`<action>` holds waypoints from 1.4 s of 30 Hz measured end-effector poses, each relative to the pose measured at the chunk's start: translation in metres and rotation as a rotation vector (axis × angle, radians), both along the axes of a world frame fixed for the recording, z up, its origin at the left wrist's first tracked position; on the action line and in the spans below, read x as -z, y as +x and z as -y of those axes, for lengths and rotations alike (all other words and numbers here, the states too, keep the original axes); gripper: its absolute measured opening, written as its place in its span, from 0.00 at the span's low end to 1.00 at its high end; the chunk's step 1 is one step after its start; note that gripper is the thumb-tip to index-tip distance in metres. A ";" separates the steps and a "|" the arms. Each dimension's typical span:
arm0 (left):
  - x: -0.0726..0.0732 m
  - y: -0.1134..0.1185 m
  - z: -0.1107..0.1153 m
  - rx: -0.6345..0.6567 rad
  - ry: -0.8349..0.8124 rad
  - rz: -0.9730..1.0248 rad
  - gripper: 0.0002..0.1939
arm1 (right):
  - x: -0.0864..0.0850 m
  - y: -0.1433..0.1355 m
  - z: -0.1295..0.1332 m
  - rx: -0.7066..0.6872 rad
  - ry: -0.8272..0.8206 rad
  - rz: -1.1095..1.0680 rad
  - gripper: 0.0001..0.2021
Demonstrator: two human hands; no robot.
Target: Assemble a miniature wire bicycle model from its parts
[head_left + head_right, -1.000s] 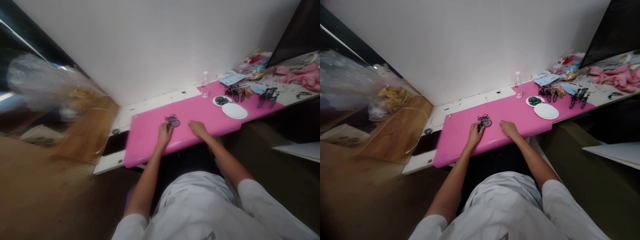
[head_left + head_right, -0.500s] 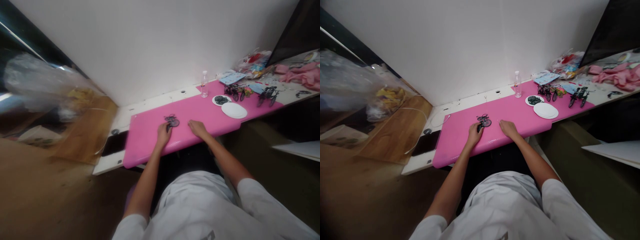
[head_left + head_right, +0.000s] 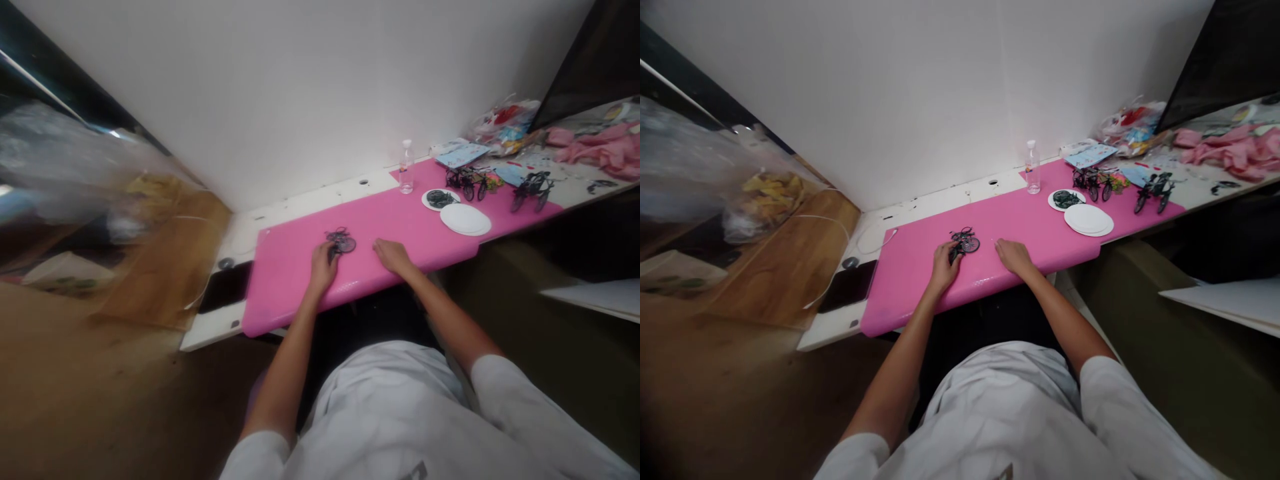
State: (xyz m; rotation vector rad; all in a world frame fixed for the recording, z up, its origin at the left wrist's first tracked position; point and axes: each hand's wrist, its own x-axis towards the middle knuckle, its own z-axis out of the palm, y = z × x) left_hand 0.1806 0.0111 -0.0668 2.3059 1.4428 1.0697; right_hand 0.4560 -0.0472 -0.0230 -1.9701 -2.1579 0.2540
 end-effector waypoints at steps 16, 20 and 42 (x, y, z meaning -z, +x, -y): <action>0.005 -0.004 -0.004 -0.016 0.042 0.035 0.20 | -0.001 0.000 0.000 -0.005 -0.006 -0.008 0.26; 0.009 -0.006 -0.006 0.003 0.070 0.112 0.22 | -0.001 0.000 0.000 -0.005 -0.004 -0.012 0.25; -0.015 0.004 -0.029 -0.064 -0.108 0.036 0.20 | 0.006 0.002 -0.003 -0.010 0.003 -0.031 0.25</action>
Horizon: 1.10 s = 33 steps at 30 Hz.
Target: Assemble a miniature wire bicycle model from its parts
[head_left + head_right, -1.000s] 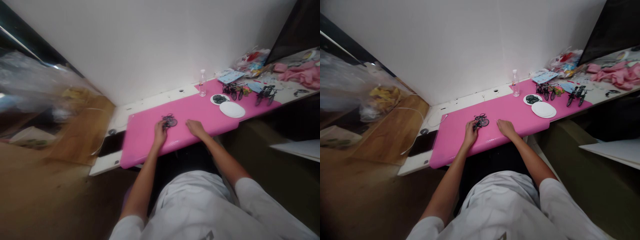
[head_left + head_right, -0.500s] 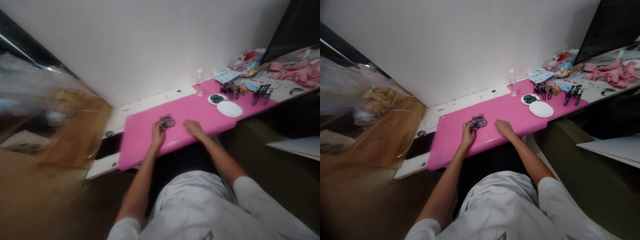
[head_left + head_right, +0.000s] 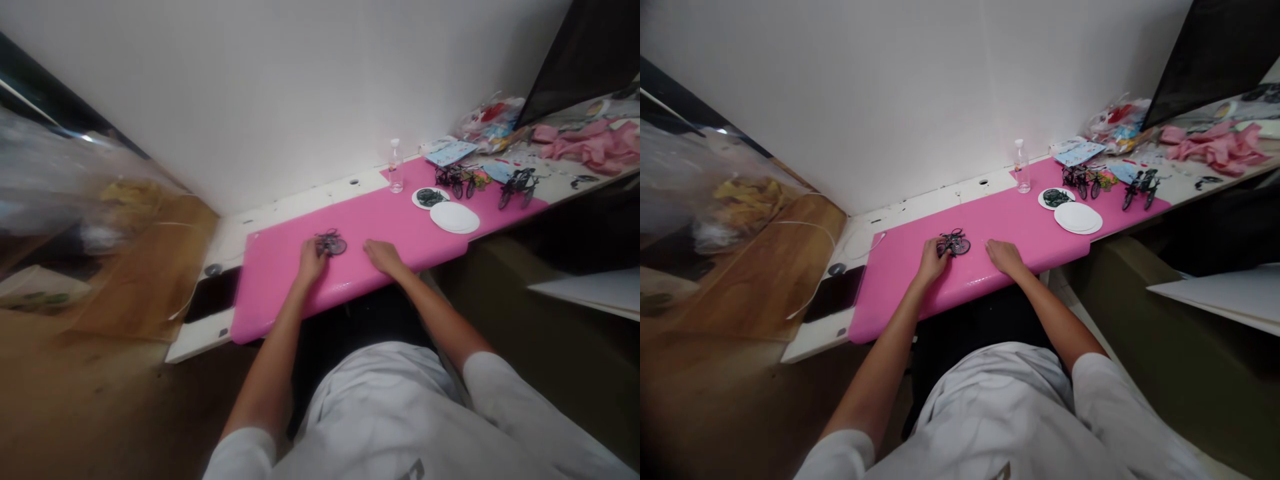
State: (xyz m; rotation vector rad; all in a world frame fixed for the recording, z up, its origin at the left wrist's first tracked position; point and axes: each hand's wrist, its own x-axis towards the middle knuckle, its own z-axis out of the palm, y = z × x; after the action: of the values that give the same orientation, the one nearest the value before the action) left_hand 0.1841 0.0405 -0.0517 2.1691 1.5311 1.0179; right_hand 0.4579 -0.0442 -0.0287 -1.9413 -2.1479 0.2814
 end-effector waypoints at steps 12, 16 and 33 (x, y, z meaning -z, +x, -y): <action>-0.008 0.029 0.011 0.030 -0.127 -0.360 0.40 | -0.002 -0.001 0.000 -0.006 0.000 0.010 0.25; 0.000 0.036 0.006 0.025 -0.092 -0.359 0.35 | -0.003 -0.002 0.000 -0.002 -0.008 0.013 0.25; 0.007 0.051 0.000 0.009 -0.001 -0.123 0.28 | -0.008 -0.003 0.003 0.003 -0.026 0.013 0.25</action>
State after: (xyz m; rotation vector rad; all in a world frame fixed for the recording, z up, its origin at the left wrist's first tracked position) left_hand 0.2349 0.0400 -0.0586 2.2743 1.5722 0.8957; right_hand 0.4554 -0.0474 -0.0211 -1.9655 -2.1594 0.2985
